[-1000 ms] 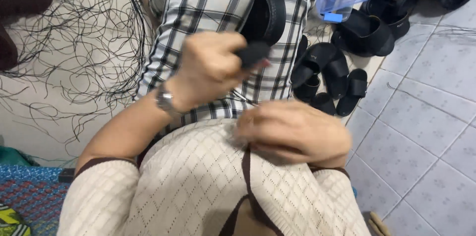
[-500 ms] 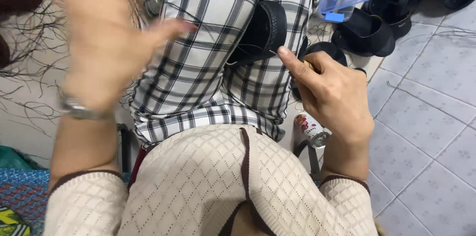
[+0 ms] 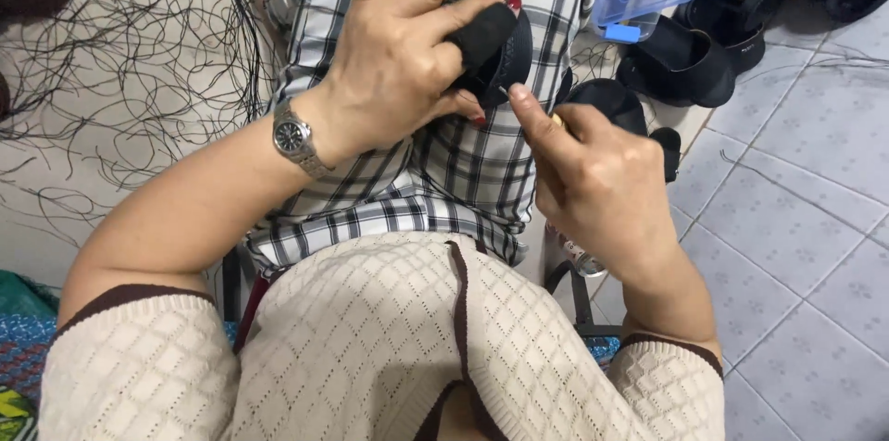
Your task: Hand-sewing the upper part of black sandals to the soles using a specialized hook needle and thread.
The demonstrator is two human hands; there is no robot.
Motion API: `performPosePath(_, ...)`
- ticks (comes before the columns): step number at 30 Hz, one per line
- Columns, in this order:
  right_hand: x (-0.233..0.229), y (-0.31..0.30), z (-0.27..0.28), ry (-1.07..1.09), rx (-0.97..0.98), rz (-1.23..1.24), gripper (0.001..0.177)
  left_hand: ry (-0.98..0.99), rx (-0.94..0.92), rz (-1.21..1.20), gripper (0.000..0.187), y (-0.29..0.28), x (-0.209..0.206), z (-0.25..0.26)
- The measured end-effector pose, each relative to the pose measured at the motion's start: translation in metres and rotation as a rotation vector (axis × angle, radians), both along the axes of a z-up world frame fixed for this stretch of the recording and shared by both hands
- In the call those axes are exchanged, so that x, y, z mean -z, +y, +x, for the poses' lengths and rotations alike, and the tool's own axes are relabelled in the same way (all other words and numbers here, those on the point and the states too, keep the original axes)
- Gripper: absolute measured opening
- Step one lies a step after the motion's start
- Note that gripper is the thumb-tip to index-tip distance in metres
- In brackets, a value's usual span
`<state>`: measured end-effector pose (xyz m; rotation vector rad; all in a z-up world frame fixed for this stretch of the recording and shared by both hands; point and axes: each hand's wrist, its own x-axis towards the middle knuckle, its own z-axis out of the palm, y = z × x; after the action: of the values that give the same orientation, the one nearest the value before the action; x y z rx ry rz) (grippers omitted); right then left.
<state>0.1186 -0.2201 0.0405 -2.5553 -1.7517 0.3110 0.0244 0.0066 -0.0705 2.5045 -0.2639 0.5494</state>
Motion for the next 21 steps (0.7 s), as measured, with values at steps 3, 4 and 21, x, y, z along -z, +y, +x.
performPosePath(3, 0.008, 0.002, 0.007, 0.121, -0.014, 0.113, 0.054, -0.053, -0.009, 0.066, 0.065, 0.001, 0.004, 0.002)
performPosePath(4, 0.009, 0.005, 0.008, 0.151, -0.036, 0.179, 0.044, -0.058, -0.015, 0.077, 0.071, 0.001, 0.004, 0.002)
performPosePath(21, 0.026, 0.001, 0.000, 0.157, -0.024, 0.338, 0.006, 0.587, 0.092, -1.264, 0.018, -0.019, -0.054, -0.041)
